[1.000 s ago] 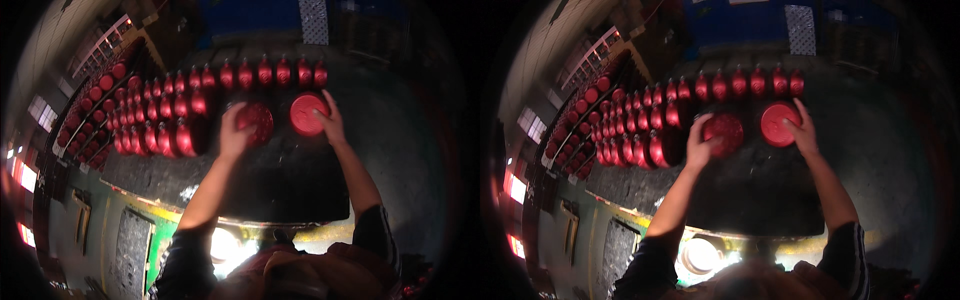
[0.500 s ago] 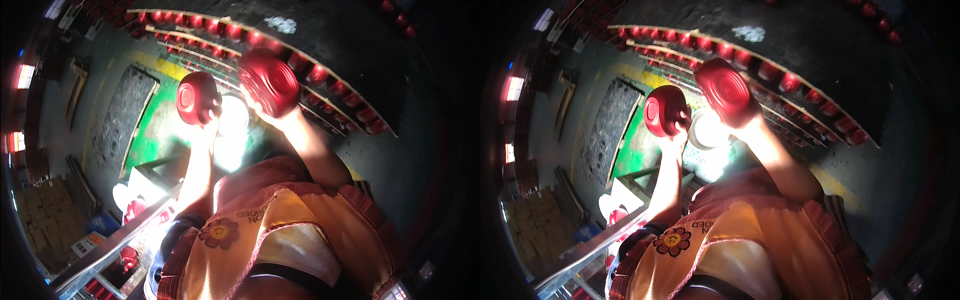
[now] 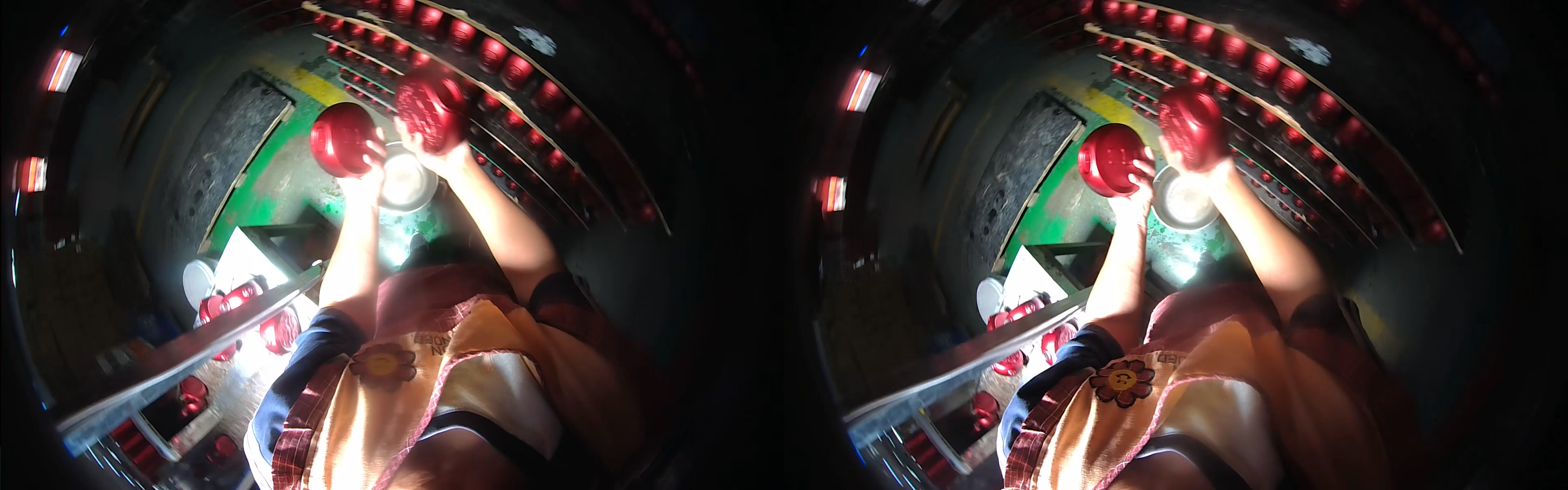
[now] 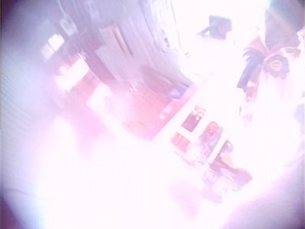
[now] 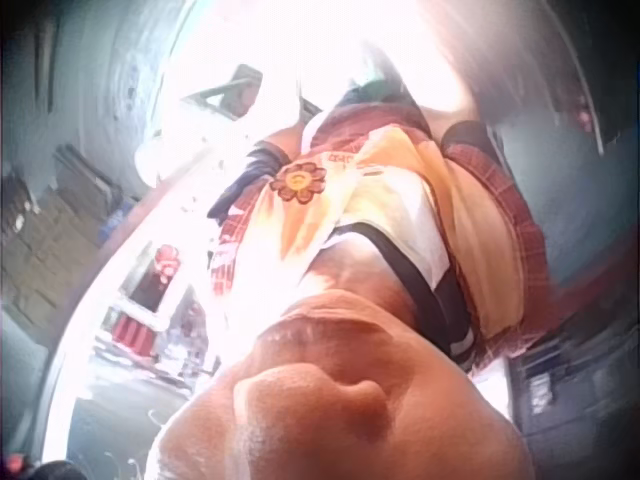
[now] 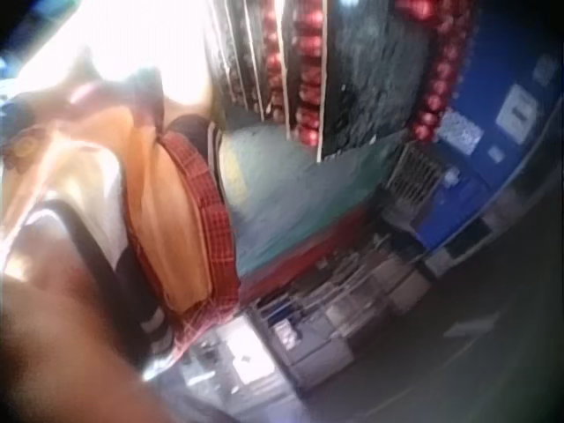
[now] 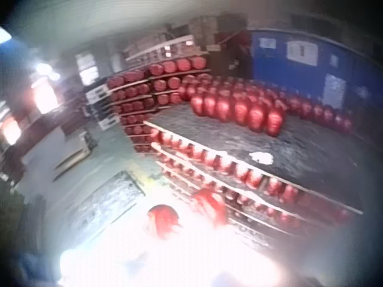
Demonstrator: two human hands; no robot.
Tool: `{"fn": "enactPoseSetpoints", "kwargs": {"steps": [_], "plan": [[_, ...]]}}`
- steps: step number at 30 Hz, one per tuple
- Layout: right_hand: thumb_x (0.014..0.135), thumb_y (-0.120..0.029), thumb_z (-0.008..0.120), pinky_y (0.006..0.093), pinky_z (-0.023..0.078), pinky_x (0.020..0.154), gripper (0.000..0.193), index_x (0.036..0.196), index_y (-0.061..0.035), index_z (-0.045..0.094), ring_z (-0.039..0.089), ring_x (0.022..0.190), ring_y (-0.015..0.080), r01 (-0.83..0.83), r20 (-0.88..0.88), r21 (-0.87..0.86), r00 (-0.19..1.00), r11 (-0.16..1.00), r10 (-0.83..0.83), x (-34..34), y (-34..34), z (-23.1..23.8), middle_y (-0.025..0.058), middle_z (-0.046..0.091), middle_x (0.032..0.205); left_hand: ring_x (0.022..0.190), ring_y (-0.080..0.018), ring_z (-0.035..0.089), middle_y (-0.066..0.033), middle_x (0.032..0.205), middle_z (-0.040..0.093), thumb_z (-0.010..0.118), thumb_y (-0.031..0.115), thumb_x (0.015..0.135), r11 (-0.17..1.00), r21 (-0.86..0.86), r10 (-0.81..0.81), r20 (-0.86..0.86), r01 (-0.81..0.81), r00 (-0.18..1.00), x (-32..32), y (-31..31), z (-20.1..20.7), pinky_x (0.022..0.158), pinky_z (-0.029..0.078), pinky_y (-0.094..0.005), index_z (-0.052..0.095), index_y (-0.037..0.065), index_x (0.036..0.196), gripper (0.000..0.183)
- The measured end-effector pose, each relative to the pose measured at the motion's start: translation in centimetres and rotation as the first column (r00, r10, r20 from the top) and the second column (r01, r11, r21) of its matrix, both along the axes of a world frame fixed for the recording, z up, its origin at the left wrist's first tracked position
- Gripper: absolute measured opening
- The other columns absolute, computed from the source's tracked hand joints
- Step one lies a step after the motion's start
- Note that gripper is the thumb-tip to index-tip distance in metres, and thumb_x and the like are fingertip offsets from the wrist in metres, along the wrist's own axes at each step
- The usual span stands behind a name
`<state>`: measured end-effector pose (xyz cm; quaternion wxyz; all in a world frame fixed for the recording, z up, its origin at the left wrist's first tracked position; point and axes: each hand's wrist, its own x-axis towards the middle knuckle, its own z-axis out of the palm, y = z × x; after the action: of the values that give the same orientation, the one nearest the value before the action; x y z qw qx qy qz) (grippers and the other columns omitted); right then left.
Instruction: The person repeatedly picks up red cylindrical containers from a rack and places them into a metal tray with circular indentations. The person handles the containers one at a time, moving between the rack and the tray.
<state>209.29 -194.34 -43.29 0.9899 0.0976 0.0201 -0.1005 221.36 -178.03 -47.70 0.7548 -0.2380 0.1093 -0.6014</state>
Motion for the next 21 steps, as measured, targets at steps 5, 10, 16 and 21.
{"fn": "enactPoseSetpoints", "kwargs": {"steps": [5,10,16,21], "plan": [[0.087,-0.054,0.065,0.0586,0.056,0.083,0.074,0.146,-0.0137,0.045,0.047,0.13,0.0401,-0.358,0.176,0.18,0.928,0.916,0.328,-5.6,3.0,0.3,0.0212,0.04,0.15,0.116,-0.0417,0.055,-0.0277,0.141,0.04,0.066,0.052,0.085,0.986,-0.144,0.089,0.071,-0.078,0.994,-4.8,7.3,1.6,0.087,0.056,-0.0533,0.037,0.015,0.149,0.079],[0.09,-0.049,0.063,0.0577,0.054,0.085,0.075,0.151,-0.0148,0.038,0.046,0.129,0.0384,-0.511,0.138,0.099,0.857,0.854,0.497,-13.0,8.1,-4.1,0.0198,0.027,0.157,0.101,-0.0326,0.066,-0.0223,0.126,0.059,0.063,0.027,0.093,0.635,0.545,0.169,0.592,-0.547,0.788,-15.8,21.9,2.6,0.083,0.058,-0.043,0.049,0.0,0.138,0.054],[0.094,-0.041,0.056,0.057,0.054,0.088,0.067,0.149,-0.0074,0.038,0.052,0.125,0.0385,-0.75,-0.049,0.059,0.657,0.658,0.753,-18.9,19.0,-5.2,0.0218,0.045,0.146,0.119,-0.0279,0.061,-0.019,0.133,0.059,0.054,0.017,0.099,0.378,0.708,0.354,0.486,-0.597,0.799,-30.1,42.4,7.1,0.106,0.048,-0.0441,0.047,-0.001,0.141,0.046],[0.09,-0.029,0.052,0.0403,0.043,0.109,0.061,0.145,-0.0049,0.044,0.054,0.126,0.0286,-0.611,-0.364,-0.606,0.783,0.51,0.505,-14.4,33.1,0.1,0.0135,0.054,0.14,0.123,-0.0259,0.058,-0.0141,0.136,0.058,0.066,0.021,0.092,-0.331,0.583,0.039,0.794,-0.742,0.606,-32.7,58.6,9.3,0.108,0.044,-0.0408,0.048,0.005,0.144,0.057]]}}
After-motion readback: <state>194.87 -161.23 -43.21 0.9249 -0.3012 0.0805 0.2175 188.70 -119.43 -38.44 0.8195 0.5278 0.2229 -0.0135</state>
